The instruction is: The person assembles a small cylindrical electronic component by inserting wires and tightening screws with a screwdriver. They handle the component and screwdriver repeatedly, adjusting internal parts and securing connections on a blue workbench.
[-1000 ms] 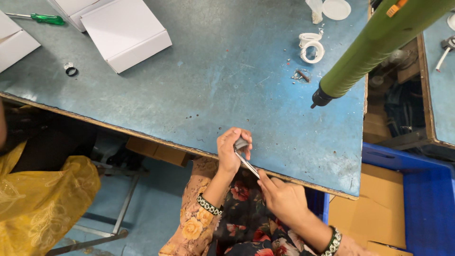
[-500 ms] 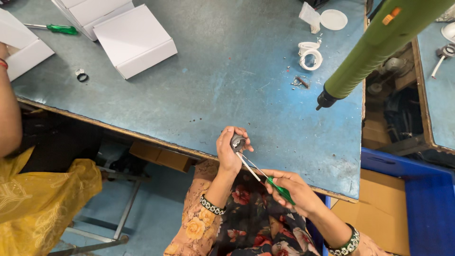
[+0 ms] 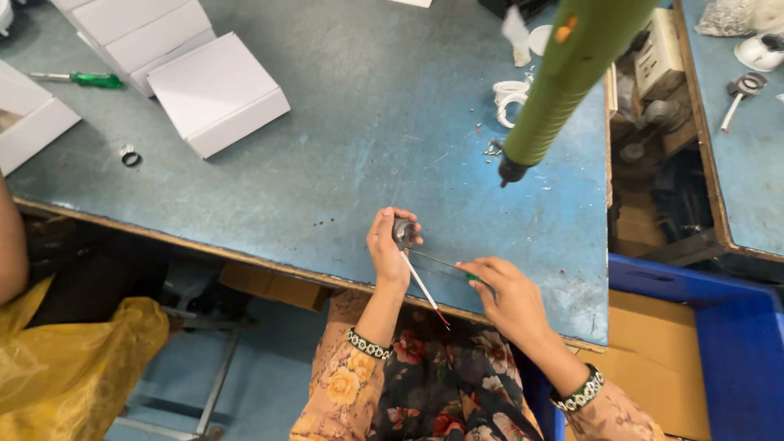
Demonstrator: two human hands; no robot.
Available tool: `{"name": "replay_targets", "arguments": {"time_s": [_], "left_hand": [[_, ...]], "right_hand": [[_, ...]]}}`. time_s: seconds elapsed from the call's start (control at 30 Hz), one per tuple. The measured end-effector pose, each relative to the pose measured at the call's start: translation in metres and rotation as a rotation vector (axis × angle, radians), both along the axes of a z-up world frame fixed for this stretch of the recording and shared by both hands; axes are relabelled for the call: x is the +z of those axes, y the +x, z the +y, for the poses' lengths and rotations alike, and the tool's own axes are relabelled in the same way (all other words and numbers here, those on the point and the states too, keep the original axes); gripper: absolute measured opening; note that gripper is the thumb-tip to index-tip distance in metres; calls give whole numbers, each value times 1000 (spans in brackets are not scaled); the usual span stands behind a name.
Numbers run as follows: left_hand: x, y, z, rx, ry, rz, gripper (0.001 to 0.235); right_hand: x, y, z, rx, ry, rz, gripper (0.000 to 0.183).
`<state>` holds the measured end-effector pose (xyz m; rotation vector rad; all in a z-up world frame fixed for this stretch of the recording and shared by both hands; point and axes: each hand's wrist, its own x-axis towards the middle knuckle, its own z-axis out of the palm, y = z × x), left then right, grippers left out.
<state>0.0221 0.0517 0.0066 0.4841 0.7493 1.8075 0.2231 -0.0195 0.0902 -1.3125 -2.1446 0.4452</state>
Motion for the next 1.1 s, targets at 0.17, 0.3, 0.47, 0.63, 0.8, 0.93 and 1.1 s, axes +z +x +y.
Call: {"name": "replay_targets", "arguments": {"time_s": [0.17,0.3,0.47,0.63,0.8,0.93,1.1], "left_hand": [[-4,3,19,25,19,102,29],[-11,2,17,38,54,105,31],[-12,2,14,37,70,117,32],[-9,-17,10,-68,66,-437,28],[-12,-29,4,-249,157,-768,25],[-15,-28,3,-254,143,-776,24],[-11,-25,6,-175,90,-588,25]], "right_hand": [[2,3,14,-124,-167,97,38],[-7,-5,18,-185,-184,174,34],[-18,-20,28,-268,-125,88,30],[-27,-19,33,-269,-27,184,27],[-40,-10,32,-197,45,340,32],[-44,-11,32,-221,32,347,34],[-38,-21,0,-61,-126,338,45]]}}
